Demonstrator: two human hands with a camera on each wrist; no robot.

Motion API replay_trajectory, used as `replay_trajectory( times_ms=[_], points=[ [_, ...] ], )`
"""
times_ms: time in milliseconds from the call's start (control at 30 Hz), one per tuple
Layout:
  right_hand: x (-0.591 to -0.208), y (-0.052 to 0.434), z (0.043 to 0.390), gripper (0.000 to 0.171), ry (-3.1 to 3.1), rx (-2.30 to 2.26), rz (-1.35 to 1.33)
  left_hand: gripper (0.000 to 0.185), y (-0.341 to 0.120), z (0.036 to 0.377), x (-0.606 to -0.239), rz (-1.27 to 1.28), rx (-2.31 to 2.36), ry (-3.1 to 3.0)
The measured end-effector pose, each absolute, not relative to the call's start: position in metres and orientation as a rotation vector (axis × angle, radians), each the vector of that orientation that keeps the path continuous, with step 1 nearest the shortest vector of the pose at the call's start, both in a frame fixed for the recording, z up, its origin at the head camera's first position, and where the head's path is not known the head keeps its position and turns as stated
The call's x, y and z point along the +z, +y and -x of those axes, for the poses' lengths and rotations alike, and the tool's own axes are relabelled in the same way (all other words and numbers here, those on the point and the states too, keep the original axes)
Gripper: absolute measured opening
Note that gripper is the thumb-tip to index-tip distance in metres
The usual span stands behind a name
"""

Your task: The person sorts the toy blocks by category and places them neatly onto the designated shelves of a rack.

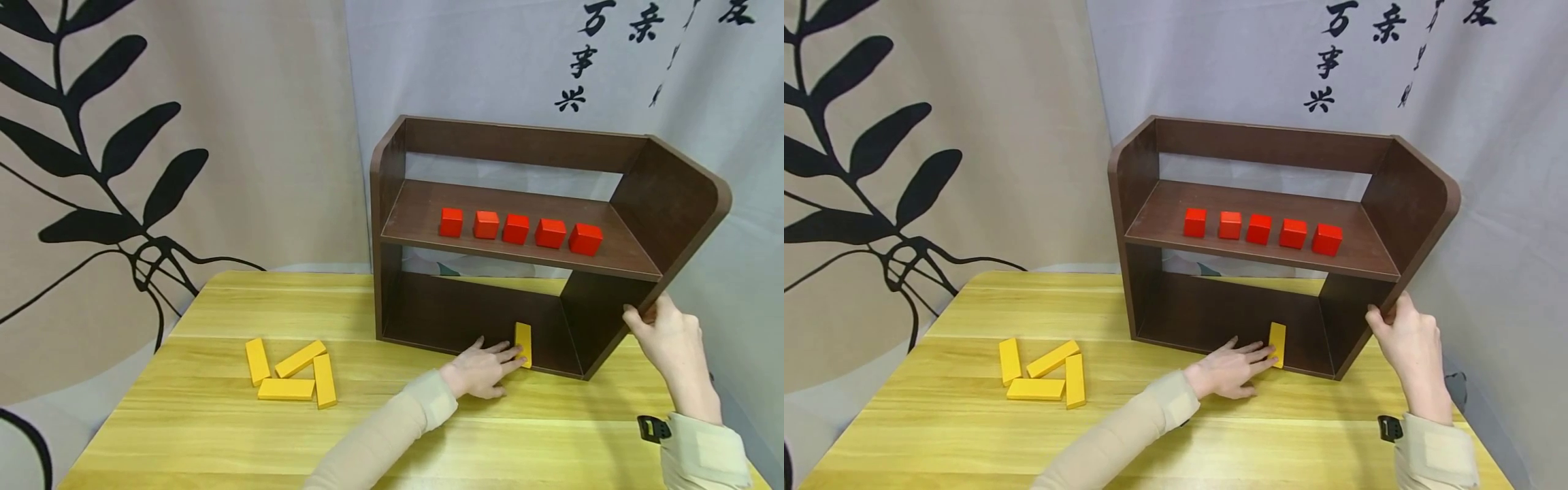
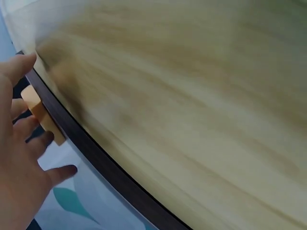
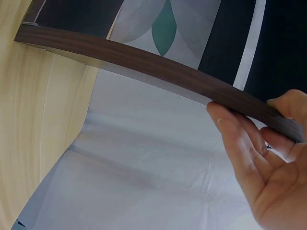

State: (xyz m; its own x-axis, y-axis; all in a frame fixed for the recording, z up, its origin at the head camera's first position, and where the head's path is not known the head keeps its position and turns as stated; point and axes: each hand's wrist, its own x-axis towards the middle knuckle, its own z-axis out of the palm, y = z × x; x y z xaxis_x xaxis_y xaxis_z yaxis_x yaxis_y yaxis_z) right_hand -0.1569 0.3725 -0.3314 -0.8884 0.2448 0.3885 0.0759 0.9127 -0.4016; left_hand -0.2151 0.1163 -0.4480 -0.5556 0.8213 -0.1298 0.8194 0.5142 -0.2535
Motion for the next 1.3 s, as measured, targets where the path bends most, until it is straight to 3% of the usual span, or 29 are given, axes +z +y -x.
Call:
replay_trajectory(
  times_ms=[833, 1300],
  points=[
    [-0.333, 0.373, 0.157, 0.027, -2.643, 0.523, 0.243, 0.064, 0.133, 0.214, -0.452, 1.339, 0.347, -2.834],
    [-0.334, 0.374, 0.156, 0.026, -2.629, 0.528, 0.229, 0.047, 0.067, 0.211, -0.442, 1.348, -0.044, -2.698]
  ],
)
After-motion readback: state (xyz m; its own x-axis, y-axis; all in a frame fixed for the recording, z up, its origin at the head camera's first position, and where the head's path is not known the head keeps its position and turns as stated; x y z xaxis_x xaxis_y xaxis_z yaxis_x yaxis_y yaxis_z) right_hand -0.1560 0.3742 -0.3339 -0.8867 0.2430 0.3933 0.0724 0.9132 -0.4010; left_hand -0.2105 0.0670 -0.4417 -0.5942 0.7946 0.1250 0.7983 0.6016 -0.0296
